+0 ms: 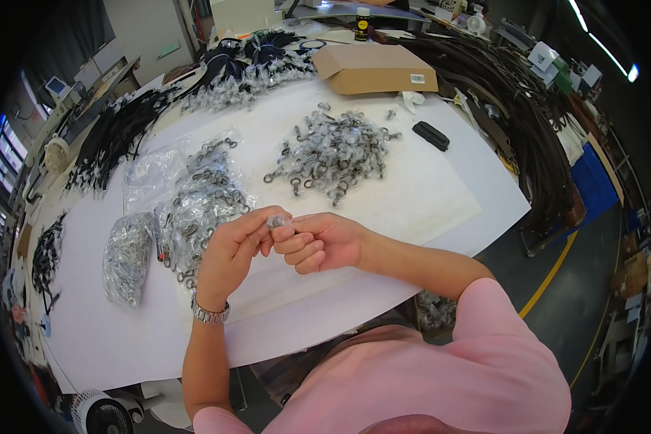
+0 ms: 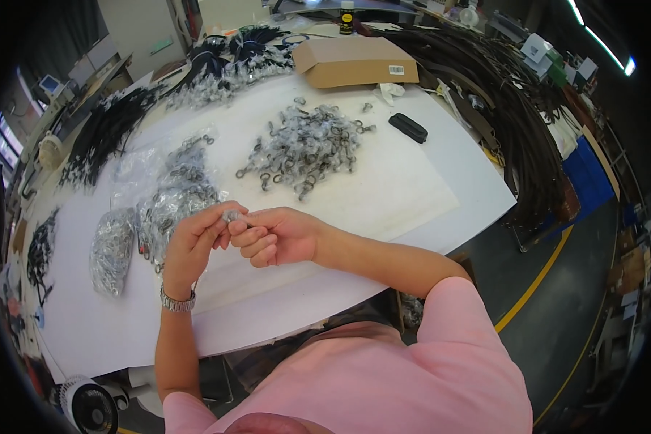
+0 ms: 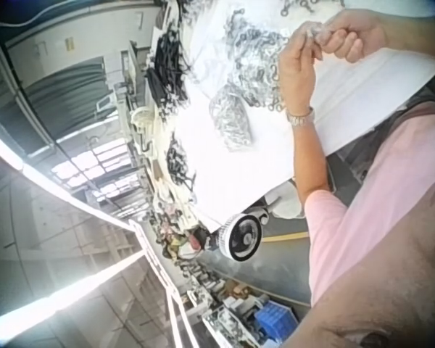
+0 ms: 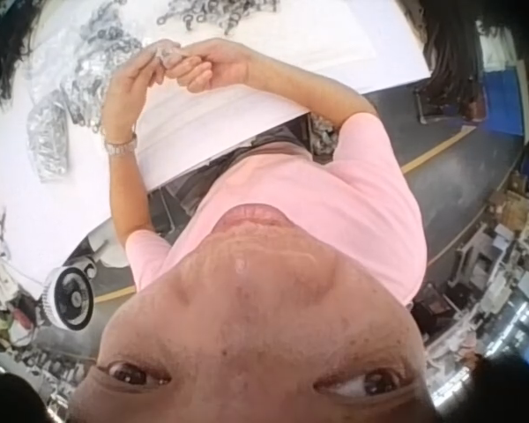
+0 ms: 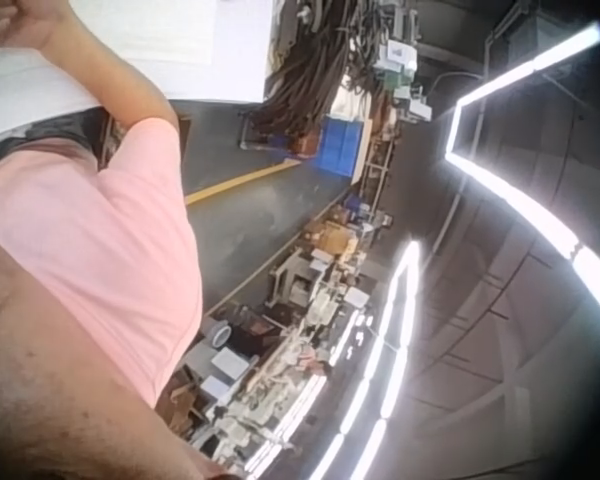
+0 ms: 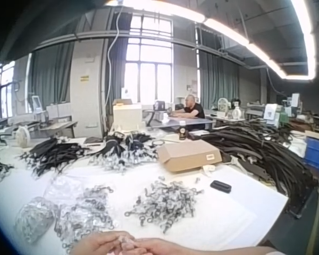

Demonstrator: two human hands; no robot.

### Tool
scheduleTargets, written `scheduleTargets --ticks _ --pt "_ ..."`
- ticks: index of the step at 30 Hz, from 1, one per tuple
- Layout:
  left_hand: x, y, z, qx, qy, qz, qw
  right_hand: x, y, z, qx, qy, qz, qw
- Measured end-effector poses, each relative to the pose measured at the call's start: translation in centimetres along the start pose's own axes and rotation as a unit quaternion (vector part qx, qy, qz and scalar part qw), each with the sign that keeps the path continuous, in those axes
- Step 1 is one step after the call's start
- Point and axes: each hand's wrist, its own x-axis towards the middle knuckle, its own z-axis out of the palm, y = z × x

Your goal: Assembling small metal clasps and rings for leather goods.

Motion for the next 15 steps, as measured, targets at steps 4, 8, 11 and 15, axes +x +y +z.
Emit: scheduleTargets --ticks 4,8,11,15 --pt "0.3 -1.2 0.7 0.058 0.043 0.053 0.996 0.3 0.7 -0.2 0.058 -0.046 -0.022 0.997" --pt "0.6 -1.8 0.9 0.099 0.068 0.056 0.991 0.5 1.3 0.1 0.08 -0.001 -0.062 0.995" --pt "0.5 -2.0 1.0 0.081 0.08 0.012 0.993 0.5 1.3 0.2 0.067 0.013 -0.091 0.993" --pt "1.0 -1.4 0.5 0.015 0.118 -0.086 0.989 -0.7 -1.1 0.8 0.08 -0.022 -0.223 0.971"
